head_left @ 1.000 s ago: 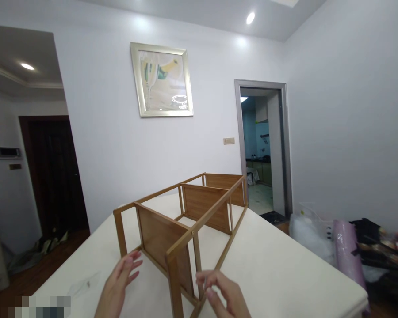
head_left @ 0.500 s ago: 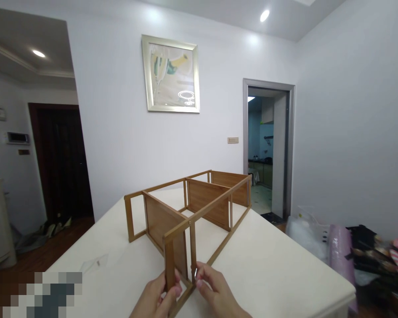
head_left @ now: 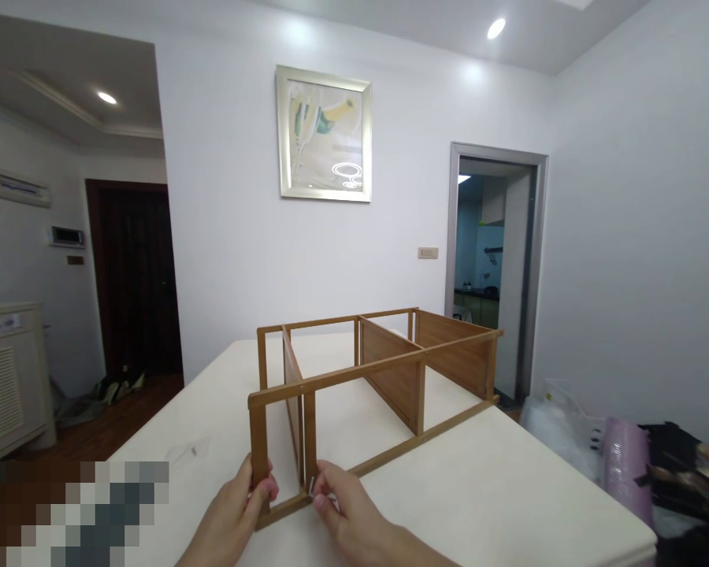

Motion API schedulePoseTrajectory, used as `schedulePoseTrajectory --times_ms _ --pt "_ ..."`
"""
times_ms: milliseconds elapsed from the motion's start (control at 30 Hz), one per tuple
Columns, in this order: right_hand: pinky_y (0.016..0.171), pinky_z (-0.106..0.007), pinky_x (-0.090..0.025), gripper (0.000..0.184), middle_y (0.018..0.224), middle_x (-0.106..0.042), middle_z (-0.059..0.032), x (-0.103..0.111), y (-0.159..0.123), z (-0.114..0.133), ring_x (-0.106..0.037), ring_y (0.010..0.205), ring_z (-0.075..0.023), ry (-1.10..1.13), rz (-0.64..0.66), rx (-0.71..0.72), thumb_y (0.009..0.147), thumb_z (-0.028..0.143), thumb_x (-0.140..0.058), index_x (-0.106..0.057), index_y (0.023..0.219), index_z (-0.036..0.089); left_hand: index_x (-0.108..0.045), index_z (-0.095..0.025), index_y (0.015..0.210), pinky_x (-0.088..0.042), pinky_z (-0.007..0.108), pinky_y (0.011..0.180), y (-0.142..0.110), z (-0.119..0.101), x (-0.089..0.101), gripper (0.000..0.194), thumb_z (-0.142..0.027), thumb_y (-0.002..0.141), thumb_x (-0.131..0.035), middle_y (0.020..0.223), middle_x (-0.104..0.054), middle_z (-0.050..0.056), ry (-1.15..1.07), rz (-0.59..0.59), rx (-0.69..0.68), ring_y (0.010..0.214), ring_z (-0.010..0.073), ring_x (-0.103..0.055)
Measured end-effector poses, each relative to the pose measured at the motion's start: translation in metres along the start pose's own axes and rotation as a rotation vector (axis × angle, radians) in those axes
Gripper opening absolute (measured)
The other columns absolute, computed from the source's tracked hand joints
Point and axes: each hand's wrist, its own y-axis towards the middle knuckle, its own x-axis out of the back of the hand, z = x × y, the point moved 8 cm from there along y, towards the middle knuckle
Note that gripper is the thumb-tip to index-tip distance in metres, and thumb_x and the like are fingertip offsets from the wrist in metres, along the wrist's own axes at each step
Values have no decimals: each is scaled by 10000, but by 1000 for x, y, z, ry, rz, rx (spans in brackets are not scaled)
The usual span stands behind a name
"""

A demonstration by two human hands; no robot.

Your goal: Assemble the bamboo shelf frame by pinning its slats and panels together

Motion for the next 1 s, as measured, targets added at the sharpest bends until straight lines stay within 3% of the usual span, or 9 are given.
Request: schedulePoseTrajectory --times_ms 100,200,300,367,433,533,667,800,1000 --pt "823 -307 -437 85 970 -595 -33 -8 6 7 -550 891 -172 -42 12 62 885 166 -451 -505 928 215 -491 -221 1073 -537 337 756 5 12 7 295 -447 902 -409 785 -712 20 38 -76 36 773 230 -702" --pt "793 -293 -456 118 925 -595 -24 -11 12 9 -564 855 -162 -90 -6 120 863 122 -460 -494 925 217 -447 -214 1175 -555 375 777 8 9 12 335 -422 922 -378 930 -699 54 76 -181 1 840 235 -699" --pt "793 -288 -477 158 949 -603 -40 -2 18 22 -585 871 -162 -130 -80 238 874 101 -448 -488 974 216 -408 -176 1292 -524 459 890 -2 -24 31 412 -350 918 -412 1169 -589 143 231 -495 -190 1046 272 -622" --pt "838 -304 -480 174 1024 -598 -78 12 20 43 -580 964 -177 -175 -171 370 894 98 -427 -494 1010 209 -398 -142 1339 -489 508 927 -16 -58 42 476 -306 898 -475 1177 -530 172 364 -728 -343 1096 302 -560" --pt "819 -309 -483 168 1035 -581 -98 29 23 67 -563 968 -184 -237 -258 476 912 99 -407 -520 984 200 -413 -144 1343 -484 499 926 -24 -96 47 491 -249 878 -529 1127 -525 160 442 -855 -502 1092 300 -541" --pt "695 -286 -465 182 875 -559 -59 56 33 101 -535 799 -163 -359 -415 558 929 107 -423 -579 971 189 -443 -167 1306 -452 477 964 -13 -147 50 439 -170 875 -524 1121 -560 139 533 -871 -630 1102 282 -534" --pt "696 -292 -426 224 835 -579 -48 73 49 134 -514 786 -159 -590 -578 690 919 85 -477 -646 1015 194 -438 -149 1287 -363 508 1045 16 -183 58 426 -170 866 -502 1204 -582 145 598 -835 -632 1176 298 -509" --pt "738 -314 -412 246 839 -597 -44 76 65 143 -509 801 -160 -721 -626 743 923 83 -497 -674 1019 224 -534 -163 1143 -351 508 1014 31 -182 51 317 -164 826 -521 1068 -651 106 647 -732 -598 1037 277 -573" --pt "801 -343 -428 247 922 -589 -59 73 72 141 -513 901 -179 -744 -670 804 897 80 -540 -684 1011 246 -567 -171 1080 -344 488 994 27 -172 46 233 -181 863 -482 1017 -663 95 595 -746 -639 1006 263 -565"
